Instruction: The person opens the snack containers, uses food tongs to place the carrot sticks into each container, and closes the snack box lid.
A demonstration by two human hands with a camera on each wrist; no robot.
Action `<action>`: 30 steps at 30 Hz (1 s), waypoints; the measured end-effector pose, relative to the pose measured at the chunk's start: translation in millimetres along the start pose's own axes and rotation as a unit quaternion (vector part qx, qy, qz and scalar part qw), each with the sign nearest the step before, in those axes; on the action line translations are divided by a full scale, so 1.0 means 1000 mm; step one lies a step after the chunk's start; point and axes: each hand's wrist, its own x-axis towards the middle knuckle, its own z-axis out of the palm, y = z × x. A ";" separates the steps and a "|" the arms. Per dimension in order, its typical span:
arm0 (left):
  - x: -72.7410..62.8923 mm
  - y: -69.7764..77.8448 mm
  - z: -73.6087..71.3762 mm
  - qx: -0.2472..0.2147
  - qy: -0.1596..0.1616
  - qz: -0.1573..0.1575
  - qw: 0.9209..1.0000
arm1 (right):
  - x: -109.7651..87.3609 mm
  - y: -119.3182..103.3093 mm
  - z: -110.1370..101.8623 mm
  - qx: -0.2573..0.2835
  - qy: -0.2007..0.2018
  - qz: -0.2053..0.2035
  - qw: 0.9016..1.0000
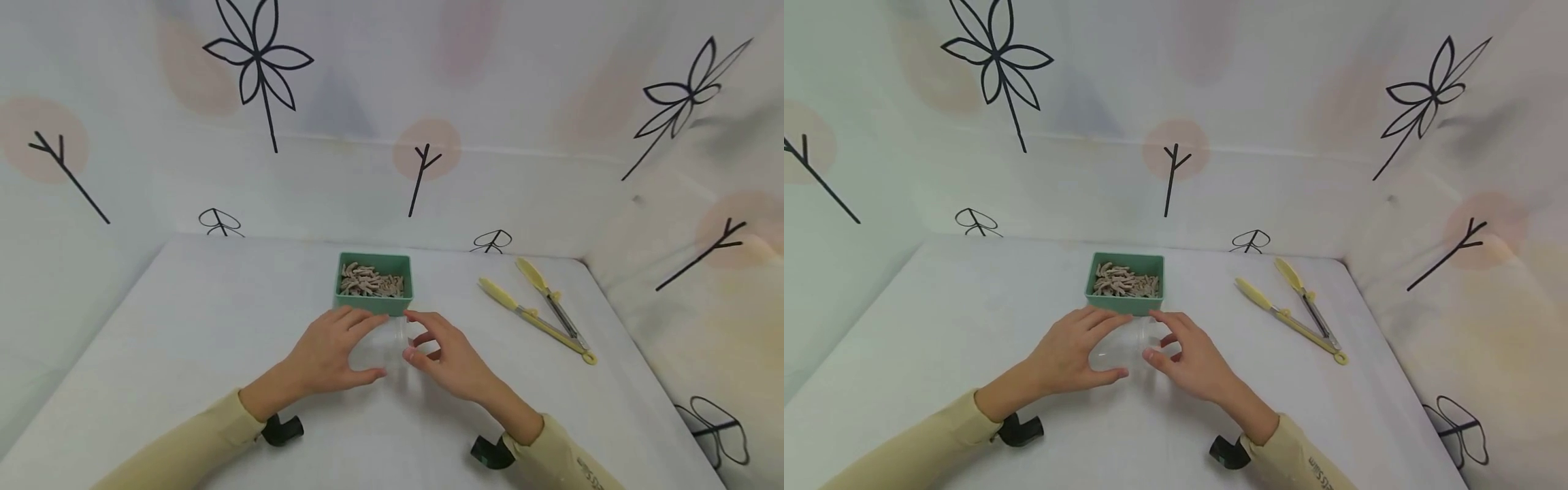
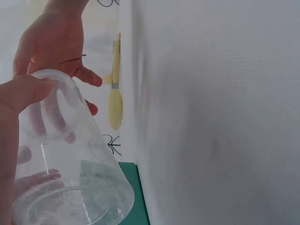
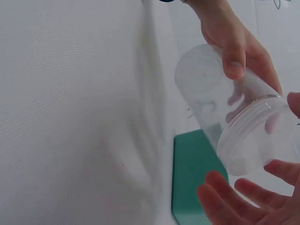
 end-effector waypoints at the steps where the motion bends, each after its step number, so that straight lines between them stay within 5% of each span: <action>1: 0.000 0.000 0.000 -0.001 -0.002 -0.001 1.000 | 0.000 0.000 -0.001 0.003 -0.001 -0.004 1.000; 11: -0.003 0.002 -0.002 -0.062 -0.031 -0.052 0.996 | 0.000 0.009 -0.004 0.060 -0.016 -0.121 0.991; 22: -0.001 0.001 0.003 -0.028 0.006 -0.015 0.999 | 0.000 0.003 0.001 0.026 0.004 -0.006 1.000; 30: -0.001 0.002 0.002 -0.055 -0.011 -0.042 0.998 | -0.002 0.007 -0.003 0.104 -0.035 -0.054 0.992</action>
